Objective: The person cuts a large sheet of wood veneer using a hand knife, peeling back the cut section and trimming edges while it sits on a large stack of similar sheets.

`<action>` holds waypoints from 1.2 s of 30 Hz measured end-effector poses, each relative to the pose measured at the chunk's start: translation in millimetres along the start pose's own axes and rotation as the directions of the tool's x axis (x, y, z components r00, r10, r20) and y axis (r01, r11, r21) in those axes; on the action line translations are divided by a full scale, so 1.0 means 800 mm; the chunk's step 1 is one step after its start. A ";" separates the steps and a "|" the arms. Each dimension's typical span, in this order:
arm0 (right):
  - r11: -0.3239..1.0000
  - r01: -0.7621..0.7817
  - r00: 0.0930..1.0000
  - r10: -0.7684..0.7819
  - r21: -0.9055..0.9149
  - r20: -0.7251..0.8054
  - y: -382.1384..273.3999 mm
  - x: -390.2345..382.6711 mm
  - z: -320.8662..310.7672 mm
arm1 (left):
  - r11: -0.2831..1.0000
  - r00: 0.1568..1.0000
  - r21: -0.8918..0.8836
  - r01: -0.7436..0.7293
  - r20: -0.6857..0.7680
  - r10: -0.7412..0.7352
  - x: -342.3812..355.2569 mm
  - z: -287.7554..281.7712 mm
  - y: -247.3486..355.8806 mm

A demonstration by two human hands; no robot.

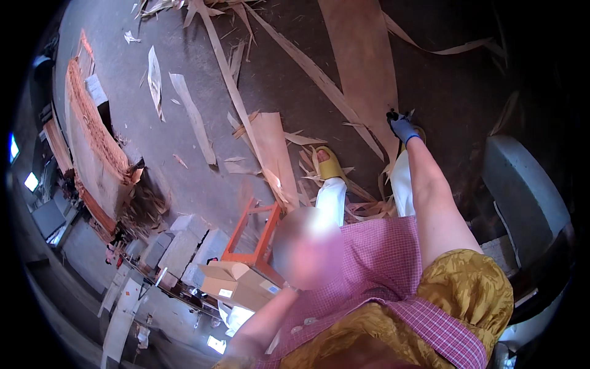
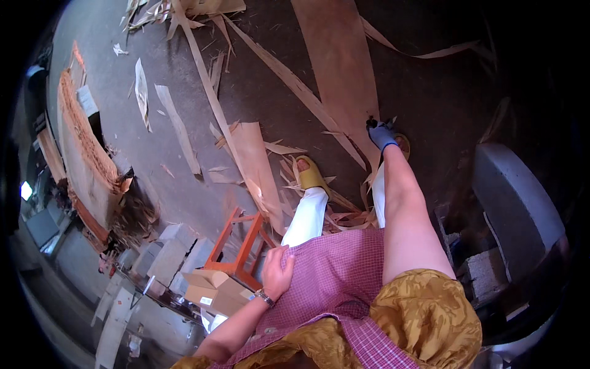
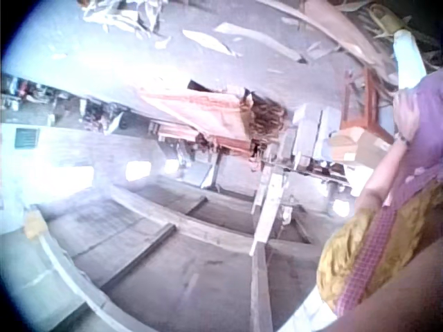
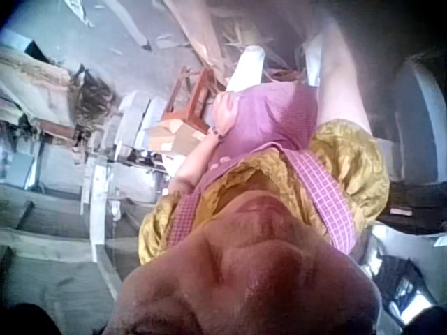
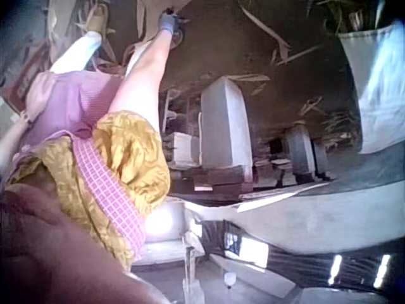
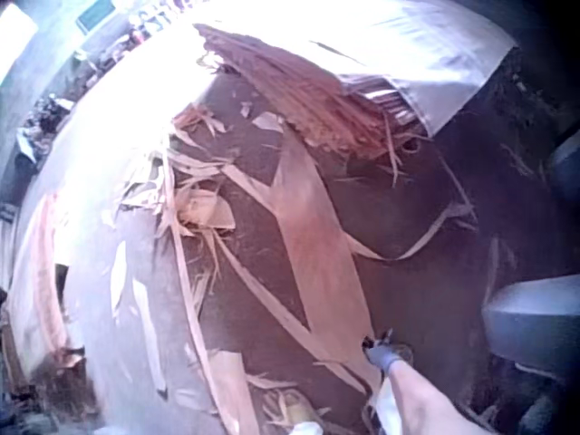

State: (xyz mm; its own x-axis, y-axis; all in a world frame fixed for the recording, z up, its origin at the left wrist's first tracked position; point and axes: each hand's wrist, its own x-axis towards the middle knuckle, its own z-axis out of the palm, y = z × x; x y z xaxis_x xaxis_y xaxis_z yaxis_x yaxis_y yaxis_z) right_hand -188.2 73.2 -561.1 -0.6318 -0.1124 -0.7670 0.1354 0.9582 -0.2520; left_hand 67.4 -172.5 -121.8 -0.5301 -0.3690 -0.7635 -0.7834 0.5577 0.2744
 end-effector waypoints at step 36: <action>0.816 0.428 0.660 -0.575 -0.388 -0.483 -0.097 -0.690 -0.460 | 0.764 0.732 -0.175 -0.621 -0.477 0.486 -0.006 -0.001 0.219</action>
State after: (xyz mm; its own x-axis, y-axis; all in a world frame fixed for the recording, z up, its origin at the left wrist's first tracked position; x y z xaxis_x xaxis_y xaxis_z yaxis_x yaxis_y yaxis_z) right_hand -130.9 157.6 99.4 -0.8636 -0.4985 -0.0758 -0.4558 0.8361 -0.3052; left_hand -68.0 -73.8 -69.4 -0.9239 -0.3535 -0.1467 -0.3257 0.5250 0.7863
